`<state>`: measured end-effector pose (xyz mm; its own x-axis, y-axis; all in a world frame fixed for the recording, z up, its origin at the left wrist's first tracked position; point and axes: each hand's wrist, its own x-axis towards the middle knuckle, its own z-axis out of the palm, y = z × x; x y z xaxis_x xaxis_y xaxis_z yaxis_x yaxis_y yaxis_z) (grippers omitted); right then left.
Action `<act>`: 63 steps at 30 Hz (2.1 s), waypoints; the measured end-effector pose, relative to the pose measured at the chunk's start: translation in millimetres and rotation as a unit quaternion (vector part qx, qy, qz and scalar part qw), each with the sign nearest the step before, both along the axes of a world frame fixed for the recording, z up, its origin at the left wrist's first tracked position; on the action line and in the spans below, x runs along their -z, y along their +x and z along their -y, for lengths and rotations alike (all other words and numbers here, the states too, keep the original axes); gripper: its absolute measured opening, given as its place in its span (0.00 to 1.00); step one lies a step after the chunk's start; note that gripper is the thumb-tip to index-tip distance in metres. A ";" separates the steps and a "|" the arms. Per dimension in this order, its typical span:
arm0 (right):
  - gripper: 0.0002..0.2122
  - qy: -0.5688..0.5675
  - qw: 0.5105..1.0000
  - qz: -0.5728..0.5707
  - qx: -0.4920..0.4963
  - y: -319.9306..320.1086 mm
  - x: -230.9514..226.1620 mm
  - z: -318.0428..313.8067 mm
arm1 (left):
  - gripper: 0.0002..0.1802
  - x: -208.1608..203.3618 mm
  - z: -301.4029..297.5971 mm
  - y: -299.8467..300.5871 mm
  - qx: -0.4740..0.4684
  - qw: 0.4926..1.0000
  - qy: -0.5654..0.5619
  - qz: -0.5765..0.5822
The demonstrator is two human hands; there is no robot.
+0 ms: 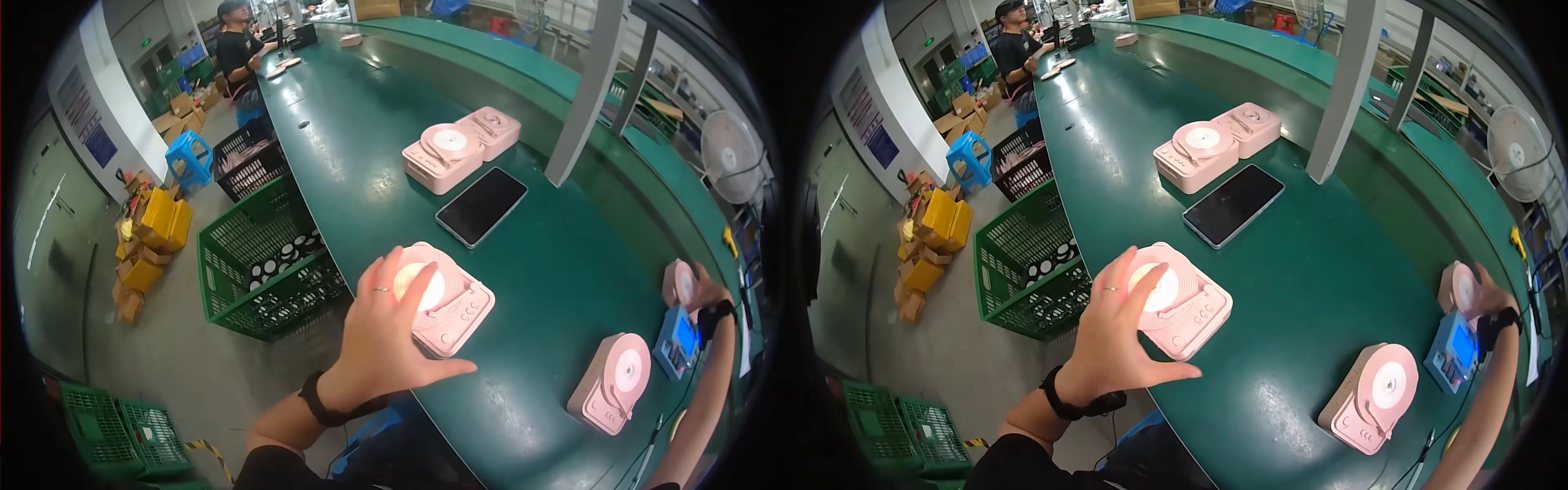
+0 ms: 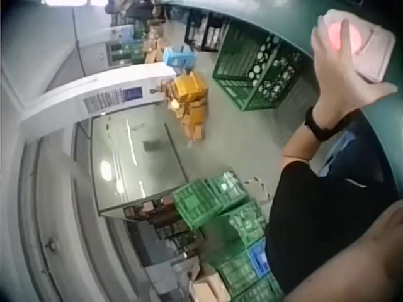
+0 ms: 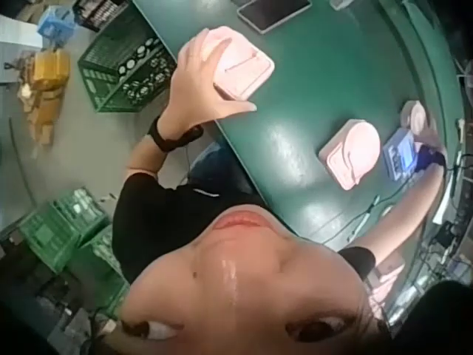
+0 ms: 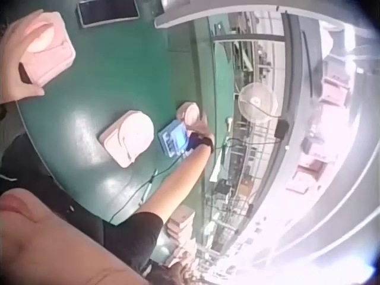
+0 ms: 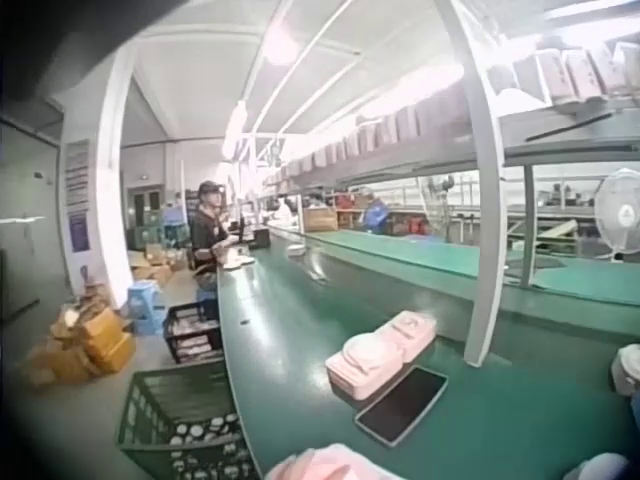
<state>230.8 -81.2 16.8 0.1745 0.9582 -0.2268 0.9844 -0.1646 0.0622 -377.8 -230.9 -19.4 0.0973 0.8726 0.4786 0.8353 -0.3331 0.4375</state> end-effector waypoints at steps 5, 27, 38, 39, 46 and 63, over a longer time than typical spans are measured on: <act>0.57 -0.030 0.985 -0.170 -0.002 25.7 10.3 3.0 | 0.49 8.0 -9.4 8.7 -0.014 0.999 -0.004 -0.033; 0.43 0.415 0.863 0.125 -0.261 -154.1 -83.2 165.2 | 0.46 12.6 -24.6 -46.3 0.352 0.932 0.021 -0.079; 0.39 0.406 0.865 0.069 -0.286 -259.4 -81.4 340.8 | 0.45 24.4 -119.3 -147.0 0.384 0.922 0.052 -0.008; 0.40 0.416 0.866 0.070 -0.270 -259.3 -81.4 346.8 | 0.41 52.8 -154.9 -188.4 0.239 0.920 -0.167 0.261; 0.33 0.472 0.871 0.026 -0.138 -246.0 -56.0 351.0 | 0.39 40.2 -250.1 -252.9 -0.084 0.957 -0.261 -0.093; 0.43 0.329 0.937 -0.115 0.036 -188.6 24.7 325.8 | 0.40 -22.4 -41.7 63.8 0.449 0.882 -0.132 -0.054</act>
